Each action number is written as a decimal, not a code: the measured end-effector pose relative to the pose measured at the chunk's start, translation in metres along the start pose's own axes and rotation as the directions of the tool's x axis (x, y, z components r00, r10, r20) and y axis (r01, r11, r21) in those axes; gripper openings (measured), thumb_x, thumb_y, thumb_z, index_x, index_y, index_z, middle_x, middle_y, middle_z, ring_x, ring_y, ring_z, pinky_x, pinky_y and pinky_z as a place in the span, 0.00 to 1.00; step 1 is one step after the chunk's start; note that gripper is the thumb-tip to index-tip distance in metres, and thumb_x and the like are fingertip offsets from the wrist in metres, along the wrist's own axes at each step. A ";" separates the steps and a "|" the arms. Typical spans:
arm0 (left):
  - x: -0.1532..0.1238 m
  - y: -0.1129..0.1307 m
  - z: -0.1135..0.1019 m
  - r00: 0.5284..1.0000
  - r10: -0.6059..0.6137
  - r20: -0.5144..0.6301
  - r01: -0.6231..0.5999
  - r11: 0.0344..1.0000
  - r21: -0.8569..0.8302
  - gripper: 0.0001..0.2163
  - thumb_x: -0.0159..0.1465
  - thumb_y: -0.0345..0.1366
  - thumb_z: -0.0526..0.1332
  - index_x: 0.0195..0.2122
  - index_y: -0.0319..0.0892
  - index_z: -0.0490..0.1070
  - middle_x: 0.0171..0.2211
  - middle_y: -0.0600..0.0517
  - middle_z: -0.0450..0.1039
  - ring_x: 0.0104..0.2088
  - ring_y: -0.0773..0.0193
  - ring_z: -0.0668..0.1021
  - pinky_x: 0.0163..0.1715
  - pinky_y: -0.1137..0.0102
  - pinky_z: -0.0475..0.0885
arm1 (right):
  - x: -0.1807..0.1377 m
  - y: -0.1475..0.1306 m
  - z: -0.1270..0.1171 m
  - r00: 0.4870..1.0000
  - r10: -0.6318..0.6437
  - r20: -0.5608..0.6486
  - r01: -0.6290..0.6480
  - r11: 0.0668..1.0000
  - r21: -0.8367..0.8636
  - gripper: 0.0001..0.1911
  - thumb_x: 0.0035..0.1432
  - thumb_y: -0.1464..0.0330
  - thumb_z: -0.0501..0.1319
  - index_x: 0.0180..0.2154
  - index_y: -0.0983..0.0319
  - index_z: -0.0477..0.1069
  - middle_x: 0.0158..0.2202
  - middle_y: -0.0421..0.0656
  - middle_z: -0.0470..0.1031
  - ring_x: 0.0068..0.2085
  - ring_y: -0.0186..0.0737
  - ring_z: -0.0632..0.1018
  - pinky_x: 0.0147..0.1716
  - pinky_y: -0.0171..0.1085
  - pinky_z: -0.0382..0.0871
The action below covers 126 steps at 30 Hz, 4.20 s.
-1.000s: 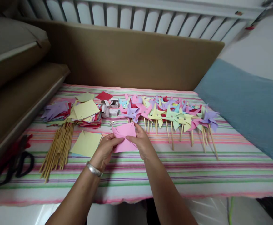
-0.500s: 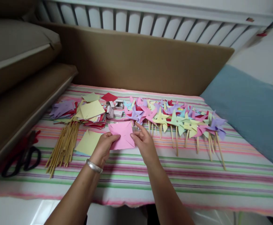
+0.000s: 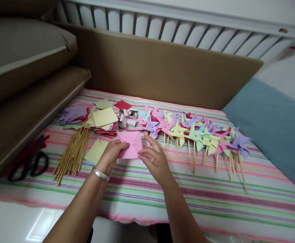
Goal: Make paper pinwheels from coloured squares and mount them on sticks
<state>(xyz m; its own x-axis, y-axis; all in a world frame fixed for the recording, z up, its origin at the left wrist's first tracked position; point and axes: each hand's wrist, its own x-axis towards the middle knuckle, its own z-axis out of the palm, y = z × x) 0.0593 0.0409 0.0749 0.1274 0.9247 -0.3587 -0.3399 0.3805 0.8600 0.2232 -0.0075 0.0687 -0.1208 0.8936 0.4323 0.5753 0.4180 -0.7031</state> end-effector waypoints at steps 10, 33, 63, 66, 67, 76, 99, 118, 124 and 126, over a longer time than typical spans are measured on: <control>0.004 0.002 -0.002 1.000 -0.014 -0.011 0.014 1.000 -0.011 0.07 0.40 0.31 0.68 0.20 0.36 0.72 0.18 0.52 0.74 0.20 0.67 0.72 0.23 0.74 0.65 | -0.004 0.001 -0.012 0.990 0.037 0.139 -0.043 0.998 0.039 0.13 0.52 0.74 0.59 0.40 0.55 0.72 0.63 0.43 0.53 0.64 0.46 0.53 0.59 0.51 0.51; -0.001 -0.003 0.004 0.998 -0.019 0.054 0.017 0.999 0.037 0.06 0.41 0.32 0.68 0.19 0.37 0.73 0.17 0.53 0.73 0.18 0.69 0.71 0.21 0.74 0.63 | 0.000 0.005 -0.012 0.992 0.078 0.100 -0.083 0.995 0.052 0.03 0.53 0.69 0.61 0.30 0.57 0.74 0.61 0.44 0.57 0.63 0.46 0.55 0.60 0.49 0.50; -0.008 -0.016 0.016 0.991 0.008 0.134 -0.032 0.984 0.178 0.04 0.43 0.33 0.68 0.21 0.38 0.76 0.17 0.55 0.72 0.17 0.72 0.67 0.20 0.75 0.58 | 0.002 0.006 0.000 0.961 0.272 -0.053 -0.265 0.959 0.100 0.04 0.48 0.66 0.65 0.25 0.58 0.74 0.59 0.45 0.61 0.62 0.48 0.57 0.59 0.51 0.50; -0.009 -0.016 0.017 0.988 0.006 0.153 -0.034 0.983 0.178 0.05 0.44 0.33 0.68 0.22 0.38 0.77 0.17 0.55 0.72 0.17 0.72 0.66 0.19 0.75 0.57 | 0.002 0.008 0.001 0.955 0.290 -0.054 -0.283 0.953 0.113 0.03 0.48 0.66 0.64 0.26 0.58 0.74 0.58 0.45 0.62 0.61 0.48 0.58 0.58 0.51 0.51; -0.009 -0.016 0.017 0.988 0.004 0.157 -0.032 0.984 0.174 0.05 0.44 0.33 0.68 0.23 0.38 0.77 0.18 0.55 0.73 0.17 0.72 0.66 0.19 0.75 0.57 | 0.002 0.008 0.001 0.956 0.289 -0.053 -0.282 0.953 0.110 0.02 0.49 0.67 0.64 0.26 0.58 0.74 0.58 0.45 0.63 0.61 0.48 0.58 0.58 0.51 0.51; -0.009 -0.019 0.016 0.979 -0.043 0.199 0.012 0.988 0.154 0.08 0.44 0.35 0.69 0.26 0.38 0.77 0.22 0.52 0.76 0.21 0.69 0.71 0.24 0.75 0.62 | 0.003 0.005 0.000 0.952 0.297 -0.073 -0.294 0.954 0.051 0.02 0.47 0.69 0.63 0.24 0.59 0.72 0.56 0.46 0.65 0.61 0.49 0.59 0.57 0.53 0.51; -0.009 -0.023 0.007 0.820 -0.185 0.542 -0.168 0.827 0.537 0.05 0.47 0.34 0.60 0.21 0.38 0.73 0.17 0.57 0.63 0.18 0.71 0.59 0.21 0.73 0.51 | -0.005 0.012 -0.026 0.853 0.364 0.374 -0.487 0.813 0.320 0.32 0.42 0.73 0.65 0.53 0.56 0.66 0.43 0.42 0.76 0.42 0.43 0.77 0.44 0.43 0.70; -0.013 -0.022 0.016 0.899 -0.181 0.399 0.159 0.983 0.089 0.10 0.49 0.39 0.68 0.28 0.37 0.76 0.27 0.48 0.76 0.27 0.66 0.76 0.33 0.71 0.69 | 0.002 0.017 -0.016 0.822 0.561 0.100 -0.491 0.608 0.623 0.24 0.42 0.72 0.64 0.46 0.60 0.69 0.42 0.43 0.76 0.42 0.44 0.76 0.39 0.39 0.70; -0.016 -0.036 0.033 0.952 -0.053 0.300 0.087 0.991 -0.100 0.07 0.47 0.33 0.69 0.27 0.38 0.77 0.25 0.52 0.77 0.28 0.68 0.76 0.34 0.74 0.67 | 0.005 0.010 -0.003 0.812 0.583 0.025 -0.425 0.562 0.710 0.20 0.42 0.73 0.64 0.41 0.60 0.70 0.36 0.40 0.77 0.36 0.41 0.76 0.37 0.38 0.70; -0.015 -0.039 0.035 0.967 -0.048 0.252 0.080 0.989 -0.122 0.07 0.46 0.33 0.70 0.27 0.38 0.77 0.24 0.52 0.77 0.27 0.68 0.76 0.34 0.73 0.67 | 0.005 0.008 0.000 0.812 0.584 0.008 -0.420 0.575 0.702 0.20 0.42 0.72 0.64 0.41 0.60 0.70 0.36 0.40 0.77 0.36 0.42 0.76 0.38 0.39 0.70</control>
<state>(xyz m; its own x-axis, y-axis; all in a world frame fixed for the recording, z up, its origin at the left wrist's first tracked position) 0.1029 0.0130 0.0592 0.3739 0.8789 -0.2963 -0.4395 0.4492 0.7779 0.2278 0.0002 0.0653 0.2315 0.9707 -0.0639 -0.1865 -0.0202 -0.9822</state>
